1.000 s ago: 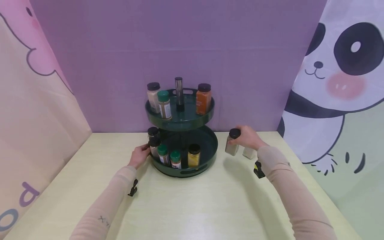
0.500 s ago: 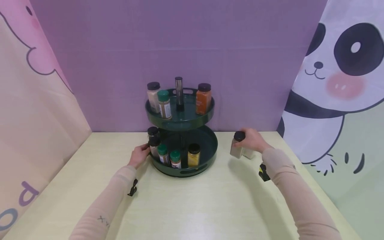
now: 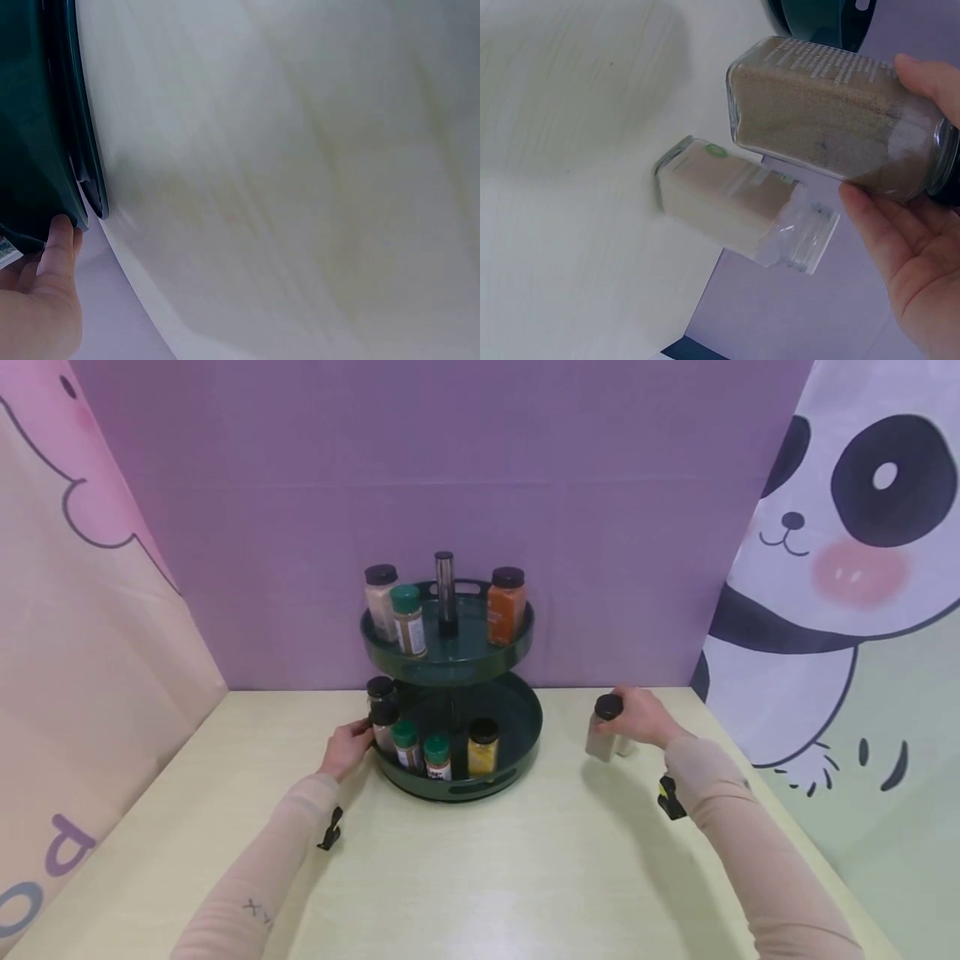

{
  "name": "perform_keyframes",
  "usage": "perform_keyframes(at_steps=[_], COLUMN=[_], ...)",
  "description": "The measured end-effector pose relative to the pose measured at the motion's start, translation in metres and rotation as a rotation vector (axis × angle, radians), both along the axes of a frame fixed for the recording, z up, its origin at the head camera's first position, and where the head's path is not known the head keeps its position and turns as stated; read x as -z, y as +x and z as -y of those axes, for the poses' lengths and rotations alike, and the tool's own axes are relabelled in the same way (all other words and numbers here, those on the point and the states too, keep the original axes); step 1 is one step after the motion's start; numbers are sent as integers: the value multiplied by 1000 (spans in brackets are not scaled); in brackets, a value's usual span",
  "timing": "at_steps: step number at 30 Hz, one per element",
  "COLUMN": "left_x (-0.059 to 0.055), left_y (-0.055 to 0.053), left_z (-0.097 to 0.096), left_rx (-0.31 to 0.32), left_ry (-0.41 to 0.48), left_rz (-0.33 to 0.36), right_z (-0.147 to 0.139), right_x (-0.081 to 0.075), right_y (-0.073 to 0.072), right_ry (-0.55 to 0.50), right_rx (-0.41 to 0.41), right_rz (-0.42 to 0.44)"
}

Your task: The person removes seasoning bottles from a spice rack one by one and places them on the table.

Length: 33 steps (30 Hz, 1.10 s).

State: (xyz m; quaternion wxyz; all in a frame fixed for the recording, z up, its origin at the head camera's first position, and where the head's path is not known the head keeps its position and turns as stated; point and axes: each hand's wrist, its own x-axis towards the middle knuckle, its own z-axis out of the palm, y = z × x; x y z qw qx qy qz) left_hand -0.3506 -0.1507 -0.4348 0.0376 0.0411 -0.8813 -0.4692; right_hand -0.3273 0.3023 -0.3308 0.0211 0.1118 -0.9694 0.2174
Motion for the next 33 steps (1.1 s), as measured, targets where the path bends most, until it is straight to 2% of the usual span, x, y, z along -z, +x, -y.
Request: perform_keyframes(at_steps=[8, 24, 33], left_x=[1, 0, 0], left_y=[-2, -1, -1], left_z=[1, -1, 0], left_rx=[4, -3, -8], left_ry=[11, 6, 12], left_rz=[10, 5, 16], right_z=[-7, -20, -27], right_x=[6, 12, 16], right_y=[-1, 4, 7], right_ry=[33, 28, 10], right_rx=[15, 15, 22], right_rz=[4, -33, 13])
